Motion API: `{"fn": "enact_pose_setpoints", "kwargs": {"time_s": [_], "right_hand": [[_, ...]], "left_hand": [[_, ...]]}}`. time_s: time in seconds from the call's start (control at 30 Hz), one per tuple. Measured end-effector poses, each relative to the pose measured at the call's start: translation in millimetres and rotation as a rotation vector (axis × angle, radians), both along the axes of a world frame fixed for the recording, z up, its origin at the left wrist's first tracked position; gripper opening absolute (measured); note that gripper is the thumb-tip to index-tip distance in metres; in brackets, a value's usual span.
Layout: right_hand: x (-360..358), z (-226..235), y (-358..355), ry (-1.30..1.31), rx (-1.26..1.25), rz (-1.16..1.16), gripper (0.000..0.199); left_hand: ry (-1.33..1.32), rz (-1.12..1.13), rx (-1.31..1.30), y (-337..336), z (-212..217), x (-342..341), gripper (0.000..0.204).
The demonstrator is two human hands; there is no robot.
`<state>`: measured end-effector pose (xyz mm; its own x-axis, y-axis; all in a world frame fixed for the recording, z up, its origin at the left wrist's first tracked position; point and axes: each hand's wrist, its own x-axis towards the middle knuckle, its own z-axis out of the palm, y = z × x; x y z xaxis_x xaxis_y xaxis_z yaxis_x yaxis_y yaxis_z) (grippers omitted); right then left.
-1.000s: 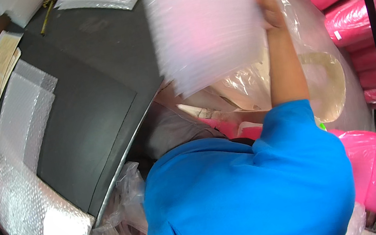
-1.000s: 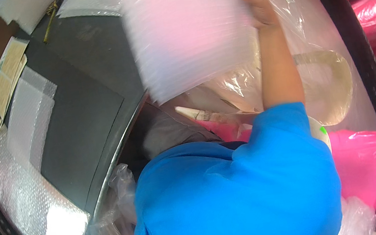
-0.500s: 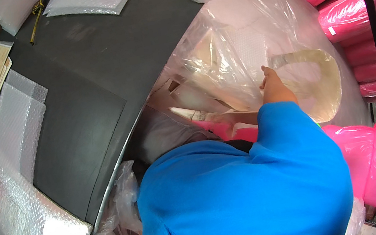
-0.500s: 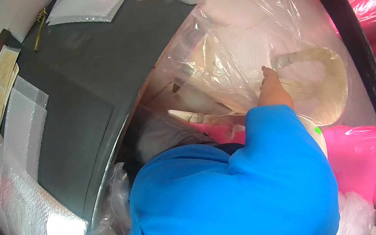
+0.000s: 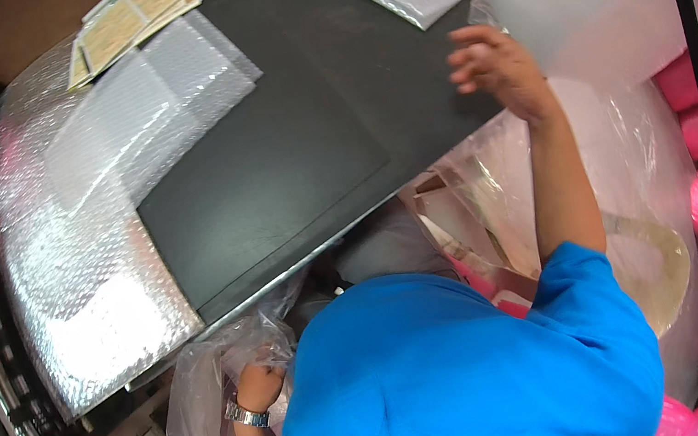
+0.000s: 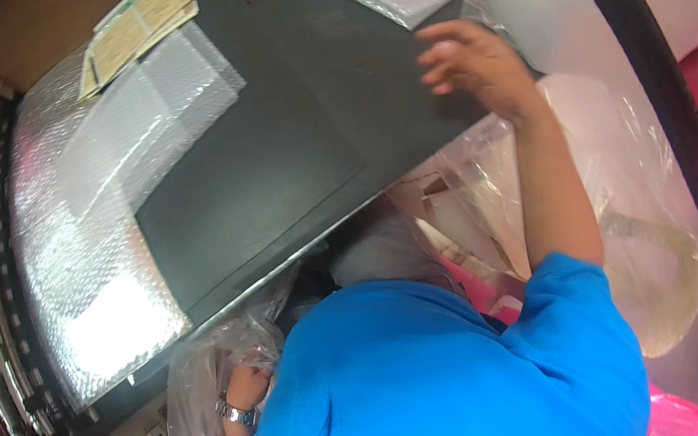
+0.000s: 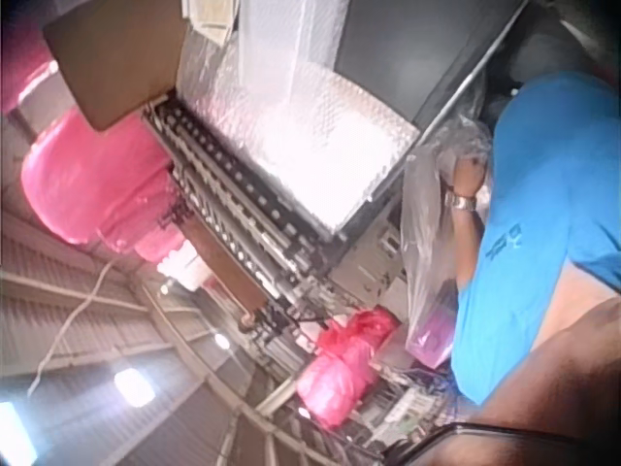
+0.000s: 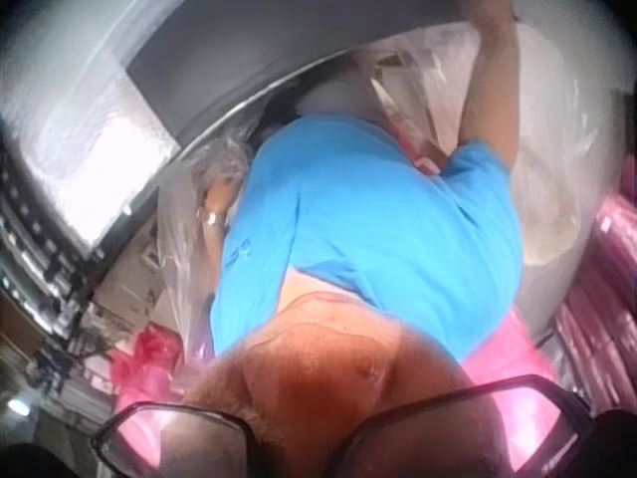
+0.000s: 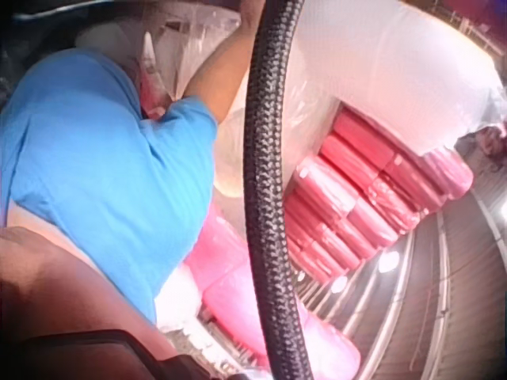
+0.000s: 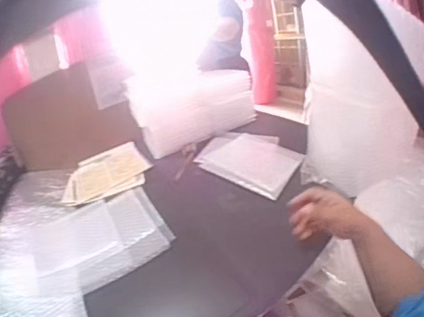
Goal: The person stacks sheets of bubble wrap on a table. They repeatedly pick up bubble wrap sheets, align them, and place them into a growing stack. Other workers are visible in the background handling similar materials.
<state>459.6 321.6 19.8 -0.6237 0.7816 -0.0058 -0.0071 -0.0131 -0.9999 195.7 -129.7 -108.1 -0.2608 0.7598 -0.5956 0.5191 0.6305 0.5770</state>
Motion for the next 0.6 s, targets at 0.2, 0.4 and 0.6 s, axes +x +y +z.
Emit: {"fn": "enact_pose_setpoints", "kwargs": {"time_s": [0.2, 0.4, 0.6], "right_hand": [[-178.8, -22.3, 17.4, -0.098, -0.029, 0.238, 0.057], [-280.9, -38.6, 23.0, -0.129, -0.260, 0.128, 0.066], [-293.6, -51.1, 3.1, -0.063, -0.311, 0.239, 0.063]], "left_hand": [[0.195, 0.024, -0.059, 3.8, 66.7, -3.9, 0.025], [-0.259, 0.623, 0.486, 0.5, 99.9, 2.6, 0.023], [0.254, 0.516, 0.709, 26.6, 103.0, -16.8, 0.021]]}}
